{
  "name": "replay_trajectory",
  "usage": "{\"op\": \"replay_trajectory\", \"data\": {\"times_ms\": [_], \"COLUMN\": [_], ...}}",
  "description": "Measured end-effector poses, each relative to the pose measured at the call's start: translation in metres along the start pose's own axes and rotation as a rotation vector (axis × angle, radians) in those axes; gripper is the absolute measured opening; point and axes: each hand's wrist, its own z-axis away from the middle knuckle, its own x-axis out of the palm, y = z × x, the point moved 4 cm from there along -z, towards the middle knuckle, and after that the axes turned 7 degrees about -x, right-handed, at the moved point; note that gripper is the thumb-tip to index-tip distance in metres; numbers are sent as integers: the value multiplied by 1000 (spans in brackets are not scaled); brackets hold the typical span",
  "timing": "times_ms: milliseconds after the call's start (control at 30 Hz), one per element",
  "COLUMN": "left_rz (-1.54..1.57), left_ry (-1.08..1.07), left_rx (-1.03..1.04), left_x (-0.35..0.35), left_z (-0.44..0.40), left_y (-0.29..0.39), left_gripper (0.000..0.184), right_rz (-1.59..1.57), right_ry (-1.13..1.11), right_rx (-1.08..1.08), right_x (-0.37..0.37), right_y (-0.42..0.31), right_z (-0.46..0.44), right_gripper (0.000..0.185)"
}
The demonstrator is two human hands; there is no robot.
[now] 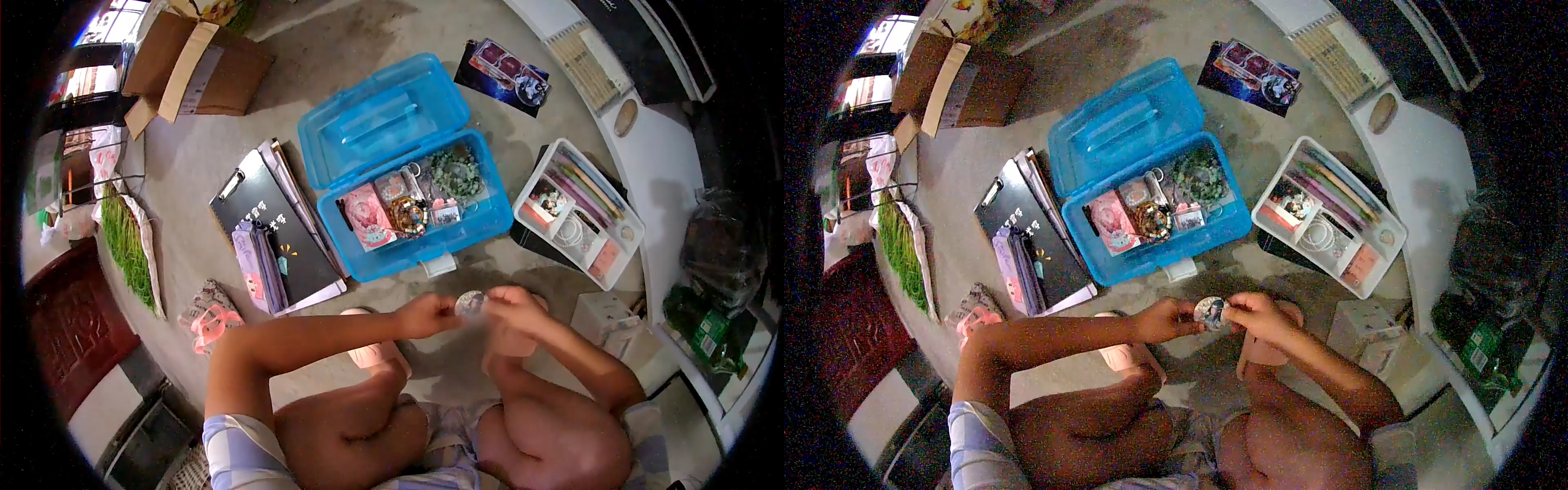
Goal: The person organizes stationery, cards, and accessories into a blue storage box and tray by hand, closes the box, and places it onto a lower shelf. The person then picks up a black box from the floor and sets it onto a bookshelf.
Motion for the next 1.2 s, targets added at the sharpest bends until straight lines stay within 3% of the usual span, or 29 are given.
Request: {"op": "replay_trajectory", "data": {"times_ms": [467,667,867,967,1000,1167,1200], "left_rz": [-29,288,216,180,91,268,281], "left_ry": [-28,-97,-93,-121,-135,-154,-162], "left_rx": [-68,10,-81,-1,48,28,21], "left_x": [1,-2,1,15,16,19,17], "left_z": [-4,-4,5,2,2,10,11], "left_y": [-3,33,51,24,24,22,24], "left_gripper": [24,26,22,20,19,14,14], "right_rz": [-51,-230,-221,-155,-212,-465,-492], "right_ry": [62,166,114,202,233,313,300], "right_rx": [49,-1,-94,13,30,81,-13], "right_x": [-2,-7,-9,-15,-17,-32,-32], "right_y": [-5,-17,-15,-32,-36,-50,-52], "right_z": [4,9,11,19,20,22,20], "right_gripper": [22,18,17,16,15,14,13]}}
